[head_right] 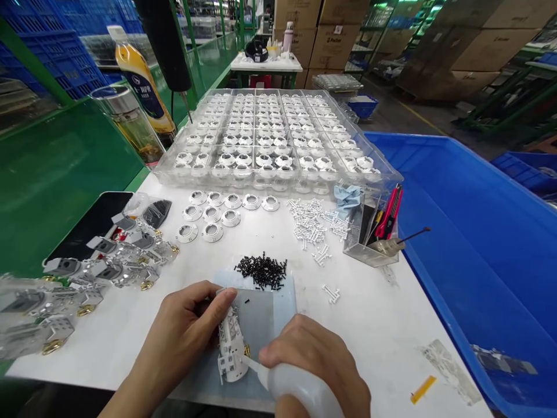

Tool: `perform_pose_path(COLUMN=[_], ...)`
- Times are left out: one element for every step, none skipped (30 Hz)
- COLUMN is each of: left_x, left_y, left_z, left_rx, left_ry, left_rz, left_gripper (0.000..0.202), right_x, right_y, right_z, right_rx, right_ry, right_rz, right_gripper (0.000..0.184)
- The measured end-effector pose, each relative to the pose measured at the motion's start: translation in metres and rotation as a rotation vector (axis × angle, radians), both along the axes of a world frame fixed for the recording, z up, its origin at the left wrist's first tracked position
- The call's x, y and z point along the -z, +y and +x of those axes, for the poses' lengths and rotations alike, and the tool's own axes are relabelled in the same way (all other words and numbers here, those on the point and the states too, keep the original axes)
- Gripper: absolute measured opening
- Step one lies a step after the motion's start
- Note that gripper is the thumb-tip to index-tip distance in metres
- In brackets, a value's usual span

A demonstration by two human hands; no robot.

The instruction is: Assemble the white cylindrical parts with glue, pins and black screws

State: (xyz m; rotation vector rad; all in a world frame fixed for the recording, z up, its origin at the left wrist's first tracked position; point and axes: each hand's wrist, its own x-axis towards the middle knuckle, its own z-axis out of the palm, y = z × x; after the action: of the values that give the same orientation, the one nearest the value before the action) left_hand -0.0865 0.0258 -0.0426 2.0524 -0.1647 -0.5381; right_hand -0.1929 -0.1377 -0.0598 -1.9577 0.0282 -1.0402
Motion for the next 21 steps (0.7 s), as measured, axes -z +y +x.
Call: perform_pose_path(left_x=[0.000, 0.000, 0.000, -0.001, -0.001, -0.001, -0.002, -0.002, -0.002, -0.001, -0.001, -0.001, 0.000, 0.000, 0.000, 0.000, 0.000, 0.000, -0.001, -0.001, -0.002], left_y=[0.000, 0.000, 0.000, 0.000, 0.000, 0.000, 0.000, 0.000, 0.000, 0.000, 0.001, 0.001, 0.001, 0.001, 0.001, 0.001, 0.001, 0.001, 0.001, 0.002, 0.002], left_z=[0.000, 0.000, 0.000, 0.000, 0.000, 0.001, 0.001, 0.001, 0.001, 0.000, 0.000, 0.000, 0.000, -0.001, -0.001, -0.001, -0.001, -0.001, -0.001, -0.001, -0.001], left_rx=[0.003, 0.005, 0.006, 0.006, 0.006, 0.008, 0.009, 0.009, 0.010, 0.008, 0.006, 0.005, 0.008, 0.011, 0.013, 0.014, 0.014, 0.015, 0.016, 0.018, 0.019], left_ry=[-0.001, -0.005, -0.012, -0.017, -0.024, -0.031, -0.035, -0.037, -0.035, -0.031, -0.023, -0.015, -0.012, -0.013, -0.015, -0.019, -0.024, -0.029, -0.030, -0.031, -0.031], left_rz=[0.001, 0.005, 0.007, 0.007, 0.008, 0.006, 0.006, 0.006, 0.008, 0.011, 0.012, 0.012, 0.013, 0.013, 0.016, 0.020, 0.025, 0.030, 0.033, 0.034, 0.034], left_gripper=[0.050, 0.050, 0.049, 0.049, 0.048, 0.048, 0.048, 0.048, 0.048, 0.049, 0.049, 0.050, 0.050, 0.050, 0.050, 0.050, 0.050, 0.050, 0.050, 0.050, 0.050], right_x=[-0.003, -0.006, -0.008, -0.010, -0.011, -0.011, -0.010, -0.009, -0.008, -0.006, -0.005, -0.005, -0.004, -0.004, -0.004, -0.003, -0.003, -0.003, -0.002, -0.002, -0.002], right_y=[0.001, 0.002, 0.002, 0.002, 0.002, 0.001, 0.000, -0.001, -0.002, -0.002, -0.002, -0.002, -0.002, -0.001, 0.000, 0.001, 0.002, 0.004, 0.006, 0.007, 0.009], right_z=[0.000, 0.000, 0.000, 0.001, 0.001, 0.002, 0.002, 0.003, 0.003, 0.003, 0.003, 0.003, 0.003, 0.003, 0.003, 0.003, 0.003, 0.004, 0.005, 0.006, 0.006], right_rx=[-0.007, -0.020, -0.042, -0.075, -0.097, -0.101, -0.100, -0.096, -0.089, -0.089, -0.092, -0.101, -0.107, -0.105, -0.108, -0.102, -0.084, -0.065, -0.038, -0.002, 0.034], right_ry=[0.016, 0.033, 0.057, 0.079, 0.084, 0.078, 0.067, 0.049, 0.035, 0.029, 0.029, 0.027, 0.028, 0.032, 0.038, 0.036, 0.029, 0.014, -0.011, -0.047, -0.074], right_rz=[0.010, 0.017, 0.022, 0.024, 0.019, 0.012, 0.001, -0.008, -0.011, -0.014, -0.010, -0.002, 0.001, 0.002, -0.005, -0.013, -0.020, -0.032, -0.043, -0.051, -0.054], right_gripper=[0.030, 0.028, 0.027, 0.027, 0.028, 0.029, 0.030, 0.031, 0.033, 0.034, 0.034, 0.034, 0.034, 0.034, 0.033, 0.032, 0.032, 0.030, 0.029, 0.028, 0.029])
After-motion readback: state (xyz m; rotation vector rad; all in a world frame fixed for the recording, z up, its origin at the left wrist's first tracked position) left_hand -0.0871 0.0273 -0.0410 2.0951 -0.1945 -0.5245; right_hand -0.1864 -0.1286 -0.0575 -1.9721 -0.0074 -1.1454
